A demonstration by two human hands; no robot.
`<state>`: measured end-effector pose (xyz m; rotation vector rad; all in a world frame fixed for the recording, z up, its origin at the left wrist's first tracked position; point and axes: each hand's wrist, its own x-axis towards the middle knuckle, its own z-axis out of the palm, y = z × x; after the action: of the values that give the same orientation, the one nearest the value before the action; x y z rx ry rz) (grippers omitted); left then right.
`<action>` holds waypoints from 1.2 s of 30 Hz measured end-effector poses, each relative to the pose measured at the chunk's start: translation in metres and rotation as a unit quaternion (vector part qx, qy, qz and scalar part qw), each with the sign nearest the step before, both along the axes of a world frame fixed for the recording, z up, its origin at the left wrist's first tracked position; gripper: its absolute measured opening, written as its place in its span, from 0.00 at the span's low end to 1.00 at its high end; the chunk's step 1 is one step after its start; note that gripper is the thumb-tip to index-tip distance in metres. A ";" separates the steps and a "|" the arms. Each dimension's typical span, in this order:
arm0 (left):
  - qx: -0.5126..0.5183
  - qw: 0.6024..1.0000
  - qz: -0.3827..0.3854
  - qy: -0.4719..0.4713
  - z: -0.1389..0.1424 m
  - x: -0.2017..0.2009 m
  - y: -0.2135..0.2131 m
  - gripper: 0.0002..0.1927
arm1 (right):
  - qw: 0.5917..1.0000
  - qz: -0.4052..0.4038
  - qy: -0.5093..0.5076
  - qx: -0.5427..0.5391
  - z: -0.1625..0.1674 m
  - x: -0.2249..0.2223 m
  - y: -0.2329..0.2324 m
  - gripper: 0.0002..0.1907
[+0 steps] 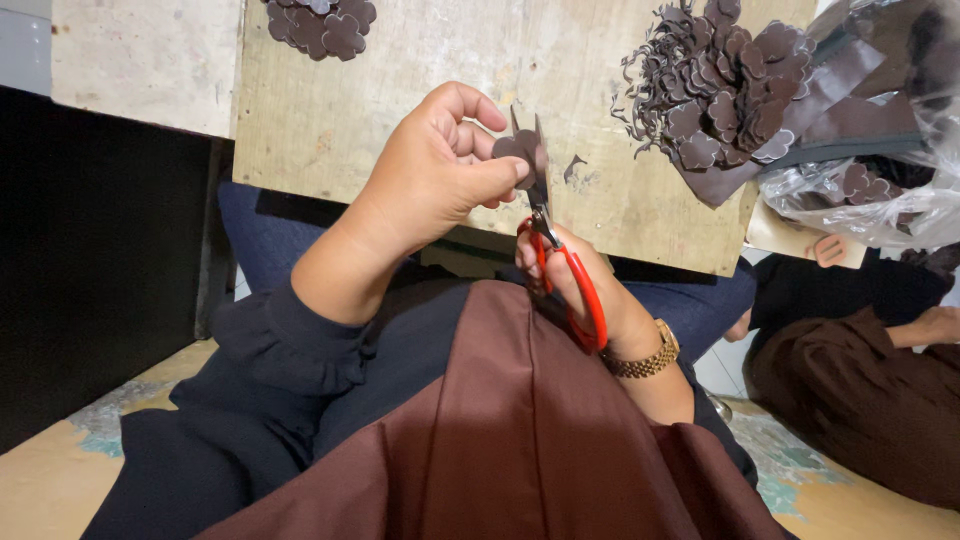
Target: The person uses red-handled scissors to trim the edges of small, dark brown, flower-shaped pieces of material. They hold each piece in the left hand and carefully cut around the perimeter with the right hand, then place the finished piece on a wooden board to the left.
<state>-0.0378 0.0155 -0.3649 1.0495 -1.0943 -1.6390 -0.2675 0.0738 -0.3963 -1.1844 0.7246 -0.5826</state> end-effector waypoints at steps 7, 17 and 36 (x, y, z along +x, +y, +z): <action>0.010 1.000 0.007 0.013 -0.002 -0.002 0.001 0.17 | 0.998 -0.004 -0.031 0.049 -0.004 -0.002 0.003 0.30; 0.003 1.000 -0.008 0.021 -0.004 -0.007 0.003 0.10 | 0.998 0.009 -0.051 0.045 -0.009 -0.001 0.003 0.38; 0.093 0.990 -0.021 0.099 -0.007 -0.012 0.004 0.07 | 0.997 0.002 -0.060 0.053 -0.002 -0.003 0.004 0.36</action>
<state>-0.0499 0.0192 -0.3722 0.9620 -0.8493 -1.8638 -0.2708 0.0780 -0.3988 -1.0441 0.6418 -0.5995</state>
